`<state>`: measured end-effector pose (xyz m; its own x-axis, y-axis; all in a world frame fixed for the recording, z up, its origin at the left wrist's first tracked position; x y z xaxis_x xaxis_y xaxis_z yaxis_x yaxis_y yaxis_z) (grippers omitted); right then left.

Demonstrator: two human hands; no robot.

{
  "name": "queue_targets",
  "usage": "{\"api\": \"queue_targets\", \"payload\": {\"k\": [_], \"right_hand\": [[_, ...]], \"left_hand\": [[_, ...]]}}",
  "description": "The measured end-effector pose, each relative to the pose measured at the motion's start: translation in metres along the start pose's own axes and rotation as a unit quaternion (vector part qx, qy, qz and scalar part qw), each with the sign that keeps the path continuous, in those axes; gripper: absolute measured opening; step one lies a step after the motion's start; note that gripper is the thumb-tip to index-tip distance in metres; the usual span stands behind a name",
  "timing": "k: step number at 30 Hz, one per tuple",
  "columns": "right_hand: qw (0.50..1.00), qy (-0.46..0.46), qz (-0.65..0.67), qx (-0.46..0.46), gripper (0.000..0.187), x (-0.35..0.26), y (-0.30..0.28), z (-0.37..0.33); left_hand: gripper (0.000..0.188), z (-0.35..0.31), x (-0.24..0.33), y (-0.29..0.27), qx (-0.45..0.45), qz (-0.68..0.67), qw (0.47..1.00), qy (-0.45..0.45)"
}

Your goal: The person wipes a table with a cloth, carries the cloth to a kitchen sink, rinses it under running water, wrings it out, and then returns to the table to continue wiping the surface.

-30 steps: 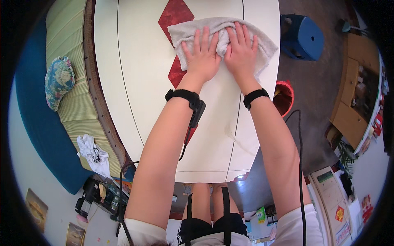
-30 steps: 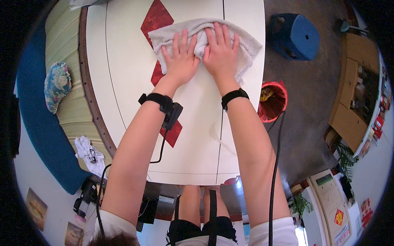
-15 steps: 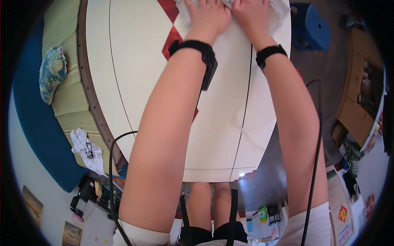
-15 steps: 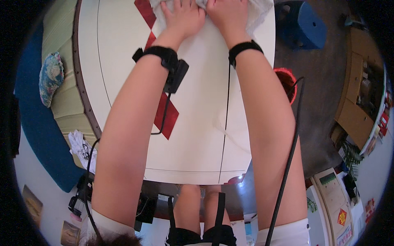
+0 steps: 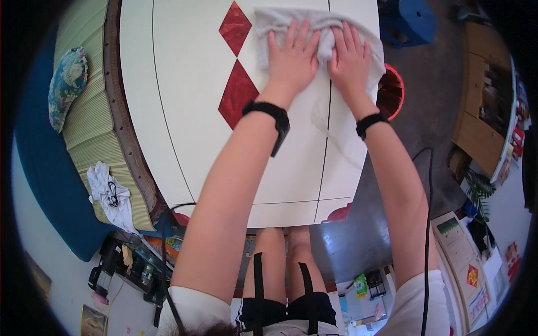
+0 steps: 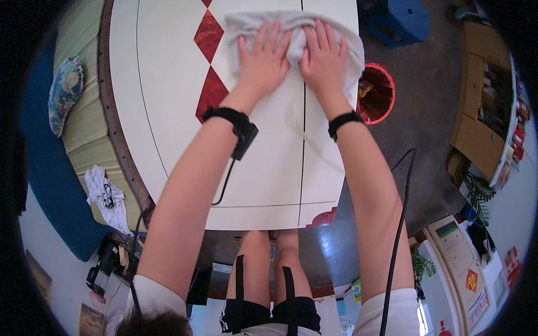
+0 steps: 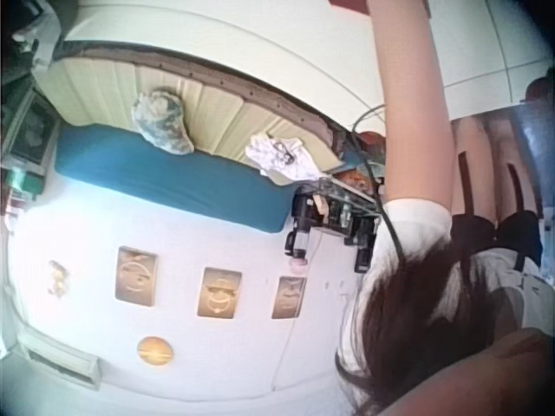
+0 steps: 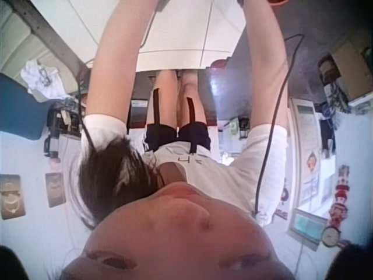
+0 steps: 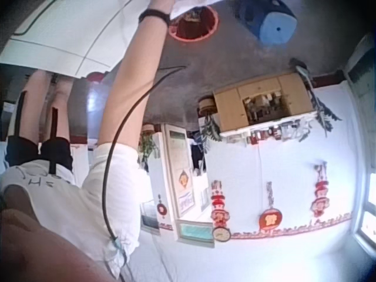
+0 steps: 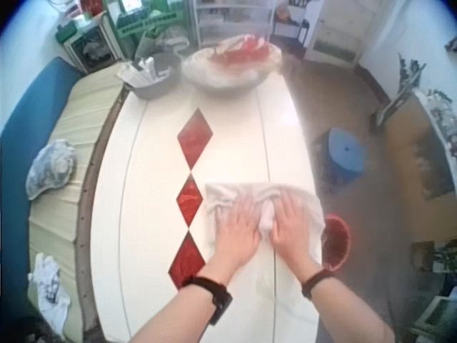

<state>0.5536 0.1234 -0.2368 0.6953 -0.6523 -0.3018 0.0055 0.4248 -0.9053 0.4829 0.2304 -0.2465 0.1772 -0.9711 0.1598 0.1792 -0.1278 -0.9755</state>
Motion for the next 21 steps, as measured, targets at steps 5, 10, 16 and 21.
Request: {"api": "queue_targets", "payload": {"k": [5,10,16,21], "right_hand": [[0.997,0.059,-0.01,-0.051,0.052,-0.012,-0.026,-0.069],[0.991,0.094,-0.01,-0.09,0.054,-0.02,-0.049,-0.139],[0.987,0.072,0.018,-0.146,0.052,-0.036,-0.073,-0.242],[0.974,0.044,0.033,-0.218,0.05,-0.073,-0.09,-0.344]], "left_hand": [[0.054,-0.053,0.04,-0.012,-0.039,-0.024,0.999,0.023],[0.054,-0.111,0.08,-0.02,-0.101,-0.087,0.99,0.048],[0.049,-0.207,0.112,-0.037,-0.148,-0.121,0.98,0.062],[0.048,-0.304,0.111,-0.06,-0.21,-0.134,0.965,0.079]]}}
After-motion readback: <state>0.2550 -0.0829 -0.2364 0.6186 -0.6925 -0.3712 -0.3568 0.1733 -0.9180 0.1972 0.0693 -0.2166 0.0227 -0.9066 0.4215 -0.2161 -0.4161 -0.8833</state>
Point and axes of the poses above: each hand's wrist, its own z-axis towards the middle knuckle, its own y-axis out of the palm, x = y × z, the point moved 5 cm from there along z, towards the middle knuckle, and after that the axes turned 6 degrees about z, right-handed, at the moved point
